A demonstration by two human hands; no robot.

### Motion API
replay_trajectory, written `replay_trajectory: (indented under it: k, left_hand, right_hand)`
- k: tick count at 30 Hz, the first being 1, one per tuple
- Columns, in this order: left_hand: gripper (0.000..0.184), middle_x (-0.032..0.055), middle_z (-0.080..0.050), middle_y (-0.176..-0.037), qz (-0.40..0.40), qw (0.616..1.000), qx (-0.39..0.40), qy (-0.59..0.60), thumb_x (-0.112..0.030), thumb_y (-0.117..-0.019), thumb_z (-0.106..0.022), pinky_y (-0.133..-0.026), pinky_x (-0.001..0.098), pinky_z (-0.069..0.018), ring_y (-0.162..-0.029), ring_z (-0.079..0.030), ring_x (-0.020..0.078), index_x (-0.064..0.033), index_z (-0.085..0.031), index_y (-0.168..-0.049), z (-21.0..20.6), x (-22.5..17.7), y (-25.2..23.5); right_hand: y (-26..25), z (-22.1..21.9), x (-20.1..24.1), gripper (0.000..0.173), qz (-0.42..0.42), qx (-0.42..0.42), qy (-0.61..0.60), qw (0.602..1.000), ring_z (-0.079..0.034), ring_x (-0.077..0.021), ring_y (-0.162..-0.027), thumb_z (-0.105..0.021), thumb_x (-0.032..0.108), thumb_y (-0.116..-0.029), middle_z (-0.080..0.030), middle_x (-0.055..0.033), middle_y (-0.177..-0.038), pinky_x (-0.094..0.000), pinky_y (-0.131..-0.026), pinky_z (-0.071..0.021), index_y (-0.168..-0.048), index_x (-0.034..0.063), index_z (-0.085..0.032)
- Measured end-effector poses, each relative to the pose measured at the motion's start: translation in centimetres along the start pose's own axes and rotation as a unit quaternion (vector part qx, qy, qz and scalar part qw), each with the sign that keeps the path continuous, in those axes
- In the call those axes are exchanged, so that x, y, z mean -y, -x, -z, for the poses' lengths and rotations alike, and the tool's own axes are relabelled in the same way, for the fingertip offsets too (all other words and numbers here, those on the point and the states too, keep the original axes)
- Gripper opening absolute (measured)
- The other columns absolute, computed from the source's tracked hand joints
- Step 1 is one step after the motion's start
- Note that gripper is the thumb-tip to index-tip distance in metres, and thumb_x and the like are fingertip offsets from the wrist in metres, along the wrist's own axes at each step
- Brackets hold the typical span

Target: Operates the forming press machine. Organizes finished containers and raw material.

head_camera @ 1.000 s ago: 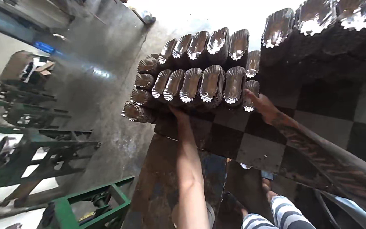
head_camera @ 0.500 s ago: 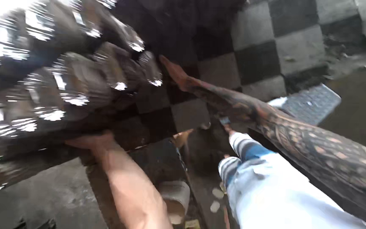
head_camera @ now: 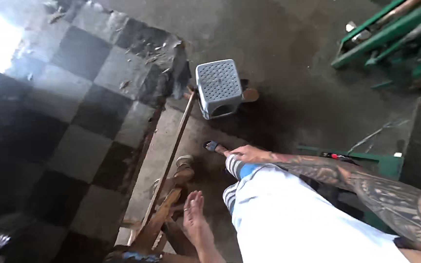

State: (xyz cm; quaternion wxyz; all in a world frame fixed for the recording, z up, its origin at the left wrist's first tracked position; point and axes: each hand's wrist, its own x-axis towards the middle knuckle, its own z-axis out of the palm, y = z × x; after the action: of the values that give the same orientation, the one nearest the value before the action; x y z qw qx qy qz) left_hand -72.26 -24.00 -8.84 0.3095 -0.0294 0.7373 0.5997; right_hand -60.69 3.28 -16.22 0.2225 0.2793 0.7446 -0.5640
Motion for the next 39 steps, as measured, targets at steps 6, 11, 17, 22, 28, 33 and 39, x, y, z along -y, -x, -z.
replay_trajectory:
  k: [6, 11, 17, 22, 28, 33, 39]
  left_hand:
    - [0.043, 0.0189, -0.062, -0.134, 0.043, 0.995, 0.086, -0.039, -0.020, -0.1088, -0.041, -0.102, 0.0351, -0.0533, -0.116, -0.066, 0.0189, 0.0086, -0.050, -0.139, -7.2, 0.8, -1.0]
    - [0.037, 0.0125, -0.071, -0.105, 0.063, 0.990, 0.092, -0.090, -0.017, -0.1102, -0.042, -0.083, 0.0276, -0.0577, -0.087, -0.070, 0.0106, 0.0072, -0.057, -0.133, -15.6, 2.0, -2.9]
    - [0.044, 0.0214, -0.068, -0.121, 0.227, 0.964, 0.126, -0.054, -0.024, -0.1120, -0.040, -0.098, 0.0377, -0.0543, -0.108, -0.068, 0.0221, 0.0054, -0.049, -0.143, -32.0, 9.0, -6.9]
    - [0.054, 0.0224, -0.054, -0.145, 0.323, 0.942, 0.089, 0.006, -0.026, -0.1090, -0.049, -0.105, 0.0452, -0.0490, -0.128, -0.058, 0.0289, -0.0027, -0.036, -0.155, -50.1, 20.9, -17.1]
    - [0.068, 0.0185, -0.019, -0.169, 0.347, 0.932, 0.006, 0.104, -0.025, -0.1100, -0.045, -0.117, 0.0537, -0.0360, -0.152, -0.030, 0.0329, -0.0100, -0.007, -0.165, -66.1, 35.2, -31.0]
    - [0.069, 0.0138, -0.040, -0.157, 0.288, 0.932, -0.033, 0.216, -0.024, -0.1045, -0.056, -0.112, 0.0481, -0.0428, -0.139, -0.046, 0.0263, -0.0165, -0.018, -0.162, -72.3, 46.9, -38.5]
    - [0.055, 0.0091, -0.068, -0.120, 0.246, 0.922, -0.049, 0.295, -0.031, -0.0891, -0.077, -0.098, 0.0404, -0.0555, -0.111, -0.066, 0.0187, -0.0096, -0.053, -0.135, -73.1, 50.0, -39.5]
  right_hand:
    - [8.5, 7.5, -14.1, 0.046, -0.224, -0.124, -0.037, 0.966, -0.057, -0.0375, -0.133, -0.048, 0.030, -0.1082, -0.061, -0.0219, -0.141, -0.0570, -0.115, -0.0403, -0.146, 0.0048, -0.056]
    - [7.0, 14.9, -19.3, 0.048, -0.239, -0.113, -0.085, 0.961, -0.061, -0.0414, -0.124, -0.051, 0.029, -0.1080, -0.060, -0.0261, -0.139, -0.0582, -0.108, -0.0455, -0.149, 0.0030, -0.052]
    - [-0.8, 31.0, -27.5, 0.044, -0.231, -0.146, -0.048, 0.961, -0.063, -0.0426, -0.122, -0.051, 0.030, -0.1083, -0.064, -0.0256, -0.133, -0.0609, -0.108, -0.0447, -0.144, 0.0059, -0.058]
    - [-13.2, 42.1, -39.0, 0.045, -0.245, -0.106, -0.005, 0.964, -0.059, -0.0473, -0.126, -0.051, 0.027, -0.1086, -0.064, -0.0269, -0.134, -0.0675, -0.108, -0.0416, -0.147, 0.0049, -0.055]
    - [-28.5, 43.2, -55.9, 0.075, -0.307, -0.146, -0.162, 0.926, -0.060, -0.0436, -0.125, -0.067, 0.037, -0.1001, -0.060, -0.0252, -0.141, -0.0624, -0.104, -0.0471, -0.159, 0.0039, -0.035]
    - [-38.3, 37.4, -65.6, 0.105, -0.273, -0.150, -0.317, 0.896, -0.045, -0.0407, -0.142, -0.082, 0.041, -0.0858, -0.041, -0.0235, -0.158, -0.0605, -0.112, -0.0425, -0.163, 0.0066, -0.020]
    - [-44.0, 33.0, -69.0, 0.124, -0.224, -0.203, -0.384, 0.872, -0.042, -0.0355, -0.145, -0.090, 0.040, -0.0731, -0.038, -0.0240, -0.159, -0.0527, -0.117, -0.0395, -0.165, 0.0096, -0.013]
